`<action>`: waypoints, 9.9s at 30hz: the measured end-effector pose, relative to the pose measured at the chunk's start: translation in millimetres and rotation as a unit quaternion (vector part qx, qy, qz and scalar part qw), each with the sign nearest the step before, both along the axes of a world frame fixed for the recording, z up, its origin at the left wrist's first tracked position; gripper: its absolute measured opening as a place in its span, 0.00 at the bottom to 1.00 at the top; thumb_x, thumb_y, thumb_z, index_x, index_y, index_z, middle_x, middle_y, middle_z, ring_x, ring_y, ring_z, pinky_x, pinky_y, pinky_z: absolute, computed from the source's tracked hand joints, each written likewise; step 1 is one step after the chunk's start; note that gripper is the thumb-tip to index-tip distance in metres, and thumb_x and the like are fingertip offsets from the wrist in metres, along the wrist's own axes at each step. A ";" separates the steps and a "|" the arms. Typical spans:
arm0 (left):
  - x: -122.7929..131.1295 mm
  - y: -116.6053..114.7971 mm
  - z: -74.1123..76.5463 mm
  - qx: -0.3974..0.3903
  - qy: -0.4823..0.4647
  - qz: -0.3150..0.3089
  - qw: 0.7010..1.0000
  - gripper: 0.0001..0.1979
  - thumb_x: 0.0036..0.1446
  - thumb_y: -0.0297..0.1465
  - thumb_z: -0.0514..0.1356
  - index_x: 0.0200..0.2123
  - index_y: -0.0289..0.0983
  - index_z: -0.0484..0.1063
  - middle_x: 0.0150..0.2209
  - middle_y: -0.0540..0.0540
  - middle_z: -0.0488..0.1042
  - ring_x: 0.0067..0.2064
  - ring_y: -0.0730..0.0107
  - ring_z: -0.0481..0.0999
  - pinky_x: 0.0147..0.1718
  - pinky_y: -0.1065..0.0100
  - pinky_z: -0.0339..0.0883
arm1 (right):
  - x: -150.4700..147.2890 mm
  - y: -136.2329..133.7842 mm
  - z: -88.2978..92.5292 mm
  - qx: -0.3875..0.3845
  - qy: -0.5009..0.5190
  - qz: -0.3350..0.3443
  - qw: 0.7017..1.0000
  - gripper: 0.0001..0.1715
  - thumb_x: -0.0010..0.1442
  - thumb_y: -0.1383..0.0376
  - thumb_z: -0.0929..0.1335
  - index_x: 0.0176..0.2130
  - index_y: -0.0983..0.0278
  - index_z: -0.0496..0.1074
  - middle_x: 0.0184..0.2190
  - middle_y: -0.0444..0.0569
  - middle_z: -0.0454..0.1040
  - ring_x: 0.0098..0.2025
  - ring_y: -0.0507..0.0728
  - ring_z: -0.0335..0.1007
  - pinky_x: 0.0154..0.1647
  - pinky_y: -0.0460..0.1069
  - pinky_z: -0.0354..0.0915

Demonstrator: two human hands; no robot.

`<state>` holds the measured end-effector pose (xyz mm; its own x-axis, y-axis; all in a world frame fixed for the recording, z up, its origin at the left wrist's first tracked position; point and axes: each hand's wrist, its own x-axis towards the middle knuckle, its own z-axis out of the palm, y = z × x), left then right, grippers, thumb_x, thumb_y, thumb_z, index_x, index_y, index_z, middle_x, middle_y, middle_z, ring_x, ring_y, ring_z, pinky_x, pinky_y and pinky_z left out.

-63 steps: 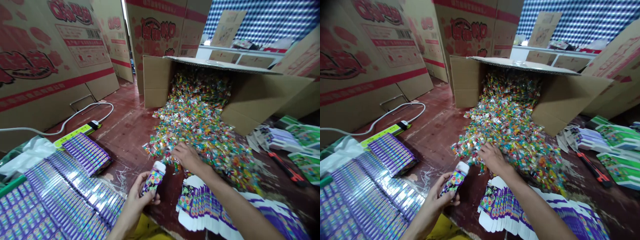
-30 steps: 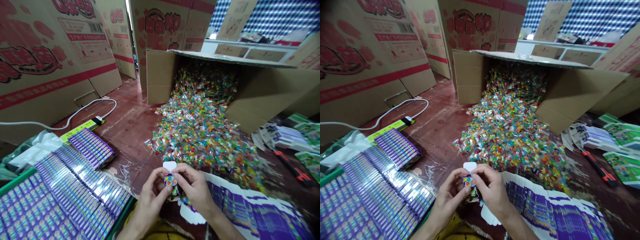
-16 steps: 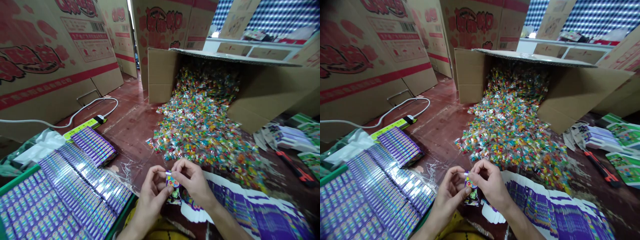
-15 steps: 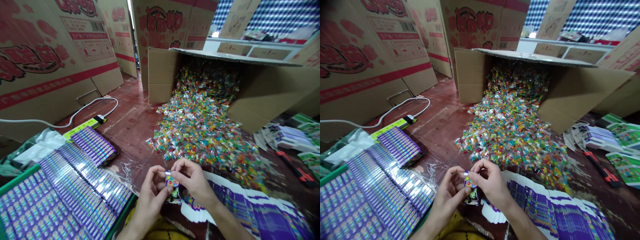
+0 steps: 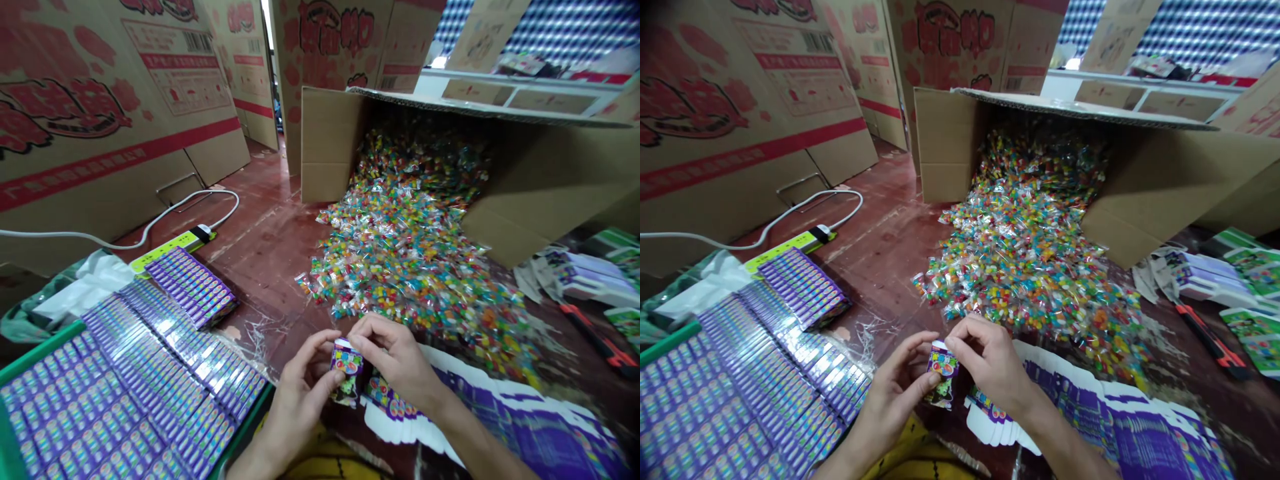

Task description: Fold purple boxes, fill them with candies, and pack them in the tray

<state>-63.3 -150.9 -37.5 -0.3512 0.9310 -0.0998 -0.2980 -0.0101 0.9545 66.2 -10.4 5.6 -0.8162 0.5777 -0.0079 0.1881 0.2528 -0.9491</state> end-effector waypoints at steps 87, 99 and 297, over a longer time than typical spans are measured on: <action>-5.9 17.0 29.9 -0.035 -0.108 -0.272 0.956 0.26 0.51 0.34 0.71 0.54 0.37 0.76 0.45 0.43 0.81 0.47 0.57 0.77 0.49 0.63 0.65 | 57.5 -13.5 28.4 0.031 -0.164 0.132 0.977 0.04 0.59 0.67 0.70 0.37 0.60 0.76 0.22 0.38 0.73 0.23 0.50 0.67 0.25 0.44 0.58; 11.9 13.4 2.7 -0.062 0.019 0.068 0.996 0.08 0.56 0.35 0.67 0.33 0.36 0.79 0.29 0.51 0.74 0.32 0.71 0.72 0.33 0.74 0.66 | 27.9 -39.6 -18.6 0.024 -0.013 -0.111 0.993 0.07 0.62 0.61 0.70 0.36 0.63 0.75 0.29 0.44 0.74 0.30 0.53 0.69 0.34 0.45 0.67; -32.4 -12.9 -4.4 -0.065 0.132 0.100 0.984 0.17 0.55 0.33 0.67 0.47 0.38 0.70 0.37 0.45 0.77 0.35 0.67 0.78 0.35 0.69 0.73 | 1.3 -29.9 -31.7 0.427 -0.088 0.053 0.898 0.56 0.49 0.59 0.75 0.69 0.62 0.50 0.66 0.57 0.61 0.66 0.72 0.57 0.61 0.66 0.64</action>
<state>-95.7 -163.8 -42.0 -0.5565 0.8254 -0.0947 -0.0443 0.0843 0.9955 67.5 -40.4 -26.0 -0.8964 0.3531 0.2679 0.2478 0.9004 -0.3577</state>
